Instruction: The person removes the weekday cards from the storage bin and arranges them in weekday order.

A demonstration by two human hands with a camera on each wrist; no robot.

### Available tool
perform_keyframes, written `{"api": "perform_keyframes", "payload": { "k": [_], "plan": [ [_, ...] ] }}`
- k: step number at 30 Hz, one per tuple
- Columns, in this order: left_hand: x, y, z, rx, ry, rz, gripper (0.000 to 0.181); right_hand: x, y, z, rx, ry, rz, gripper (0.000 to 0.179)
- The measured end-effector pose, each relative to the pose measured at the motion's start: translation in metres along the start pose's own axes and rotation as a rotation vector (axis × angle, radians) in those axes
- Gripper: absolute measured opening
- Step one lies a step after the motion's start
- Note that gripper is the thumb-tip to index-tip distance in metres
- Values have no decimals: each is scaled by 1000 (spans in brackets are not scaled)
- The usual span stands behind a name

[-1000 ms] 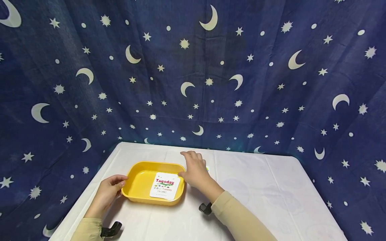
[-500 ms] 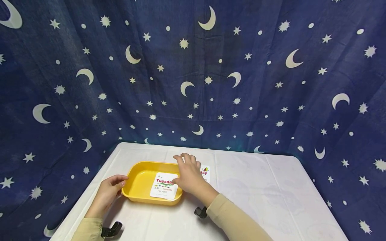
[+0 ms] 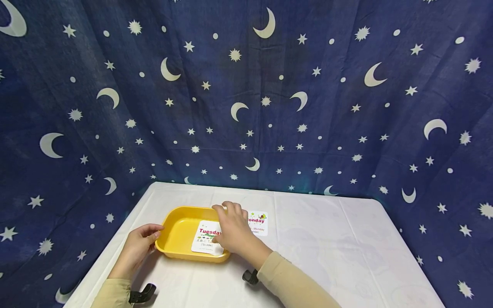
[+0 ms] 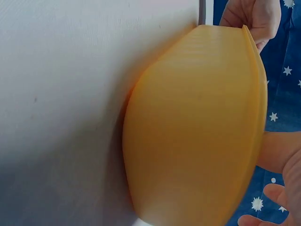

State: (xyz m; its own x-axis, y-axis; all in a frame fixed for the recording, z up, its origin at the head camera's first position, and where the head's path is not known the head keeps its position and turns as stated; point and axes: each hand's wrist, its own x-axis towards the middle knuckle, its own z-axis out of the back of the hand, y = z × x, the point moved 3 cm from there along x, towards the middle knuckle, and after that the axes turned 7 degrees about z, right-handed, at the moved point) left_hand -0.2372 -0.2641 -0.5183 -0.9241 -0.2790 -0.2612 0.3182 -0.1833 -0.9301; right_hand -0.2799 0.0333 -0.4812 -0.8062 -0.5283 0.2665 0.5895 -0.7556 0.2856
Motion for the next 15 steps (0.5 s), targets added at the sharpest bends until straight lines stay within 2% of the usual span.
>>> {"api": "perform_keyframes", "payload": {
  "k": [15],
  "plan": [
    [0, 1, -1, -12, 4, -2, 23, 2, 14, -17, -17, 37, 56, 105]
  ]
}}
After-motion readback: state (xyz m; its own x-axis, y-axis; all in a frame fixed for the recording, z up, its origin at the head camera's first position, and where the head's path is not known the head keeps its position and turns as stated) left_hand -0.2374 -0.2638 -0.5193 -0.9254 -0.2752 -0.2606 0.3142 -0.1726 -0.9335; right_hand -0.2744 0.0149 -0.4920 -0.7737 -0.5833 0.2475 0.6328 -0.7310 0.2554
